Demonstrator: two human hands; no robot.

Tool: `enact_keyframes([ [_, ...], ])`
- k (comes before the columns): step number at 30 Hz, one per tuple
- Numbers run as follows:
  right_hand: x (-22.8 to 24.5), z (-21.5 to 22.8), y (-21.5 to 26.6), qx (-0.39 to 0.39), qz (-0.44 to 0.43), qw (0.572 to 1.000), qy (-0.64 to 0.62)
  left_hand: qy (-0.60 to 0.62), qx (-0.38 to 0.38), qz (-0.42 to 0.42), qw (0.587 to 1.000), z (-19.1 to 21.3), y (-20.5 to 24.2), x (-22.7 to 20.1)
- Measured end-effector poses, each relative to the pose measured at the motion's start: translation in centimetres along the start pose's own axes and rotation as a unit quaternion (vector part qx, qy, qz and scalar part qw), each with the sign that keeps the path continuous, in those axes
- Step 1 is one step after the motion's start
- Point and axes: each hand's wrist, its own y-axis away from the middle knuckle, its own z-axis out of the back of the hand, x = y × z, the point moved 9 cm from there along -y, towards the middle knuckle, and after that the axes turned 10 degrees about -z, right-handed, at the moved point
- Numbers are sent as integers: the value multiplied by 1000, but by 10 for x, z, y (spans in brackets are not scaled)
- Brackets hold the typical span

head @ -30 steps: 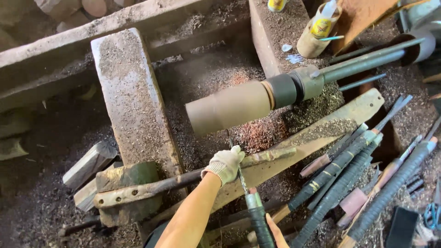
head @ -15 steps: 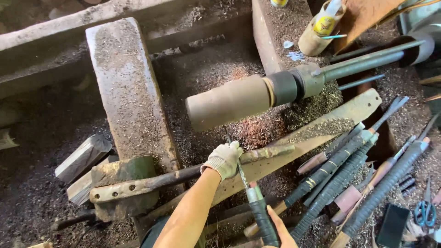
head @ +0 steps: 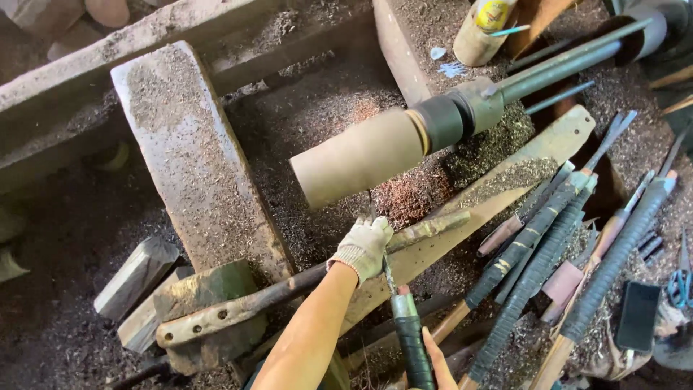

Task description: The person turns a cylindrical wooden workpiece on a lathe, holding a chisel against the spinning wood to shape its surface while wood shavings accumulate. The gloved left hand steadies and repositions the tool rest as the right hand guides the chisel along the rotating wood.

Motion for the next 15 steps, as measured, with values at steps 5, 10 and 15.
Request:
enact_keyframes([
  [5,-17,-7,-12,-10,9,999,-31,-50,-19,-37,998,-7,-9,1],
  [10,-45,13,-18,38,-2,993,-111,-16,43,33,998,6,1,-2],
  [15,-25,18,-17,89,-24,991,-92,20,-8,51,998,3,2,4],
])
